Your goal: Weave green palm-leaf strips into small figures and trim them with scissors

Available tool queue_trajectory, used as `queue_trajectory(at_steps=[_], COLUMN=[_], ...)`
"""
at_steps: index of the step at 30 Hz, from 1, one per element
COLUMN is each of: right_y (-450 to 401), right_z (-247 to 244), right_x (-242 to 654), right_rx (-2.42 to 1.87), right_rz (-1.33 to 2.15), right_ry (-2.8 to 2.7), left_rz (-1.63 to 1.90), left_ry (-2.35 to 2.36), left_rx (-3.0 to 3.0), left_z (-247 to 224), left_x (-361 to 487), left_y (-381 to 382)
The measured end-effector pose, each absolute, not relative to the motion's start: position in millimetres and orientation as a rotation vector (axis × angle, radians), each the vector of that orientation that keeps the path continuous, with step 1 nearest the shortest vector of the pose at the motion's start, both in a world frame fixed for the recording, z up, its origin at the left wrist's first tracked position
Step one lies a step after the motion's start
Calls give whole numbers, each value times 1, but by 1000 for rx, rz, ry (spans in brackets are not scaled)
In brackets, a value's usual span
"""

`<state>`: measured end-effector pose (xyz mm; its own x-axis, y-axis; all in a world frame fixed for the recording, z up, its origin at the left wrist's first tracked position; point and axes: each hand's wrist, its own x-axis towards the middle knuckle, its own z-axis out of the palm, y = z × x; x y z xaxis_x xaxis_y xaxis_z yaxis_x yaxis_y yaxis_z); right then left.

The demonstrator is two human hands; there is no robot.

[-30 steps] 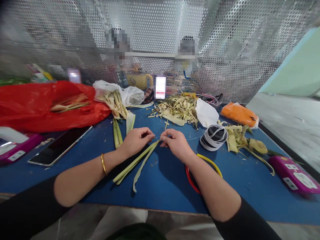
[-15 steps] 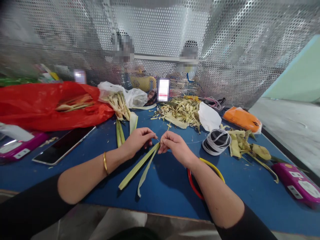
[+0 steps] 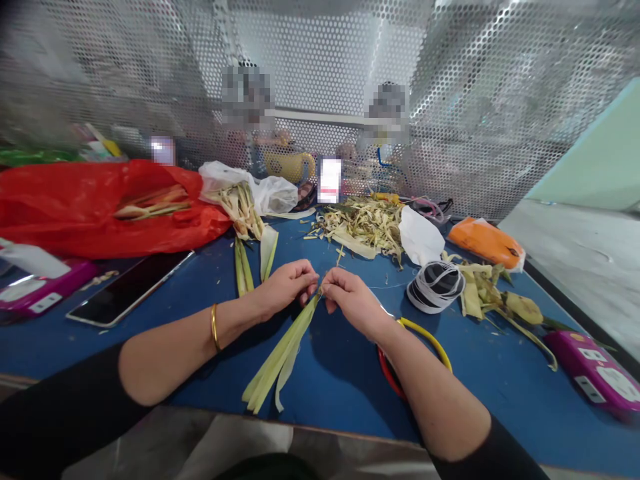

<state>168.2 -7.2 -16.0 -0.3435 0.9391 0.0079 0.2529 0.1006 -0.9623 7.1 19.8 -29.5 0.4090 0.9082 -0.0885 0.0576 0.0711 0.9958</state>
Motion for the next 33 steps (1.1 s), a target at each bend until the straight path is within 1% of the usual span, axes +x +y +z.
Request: queue_trajectory(at_steps=[4, 8, 14, 17, 27, 33], right_y=[-8, -8, -4, -3, -3, -3], right_z=[-17, -14, -11, -10, -9, -11], right_x=[167, 169, 173, 173, 171, 171], right_rx=[-1178, -1087, -1044, -1053, -1102, -1126], right_rz=[1331, 1378, 1148, 1117, 1160, 1209], right_ry=[-1667, -1565, -1641, -1698, -1711, -1636], left_rz=[788, 744, 652, 591, 458, 425], left_ry=[1007, 1004, 1008, 1029, 967, 848], left_rx=[1368, 1278, 1241, 1292, 1428, 1448], left_z=[-31, -30, -27, -23, -21, -19], left_x=[6, 3, 1, 0, -3, -4], left_y=[21, 22, 21, 19, 23, 22])
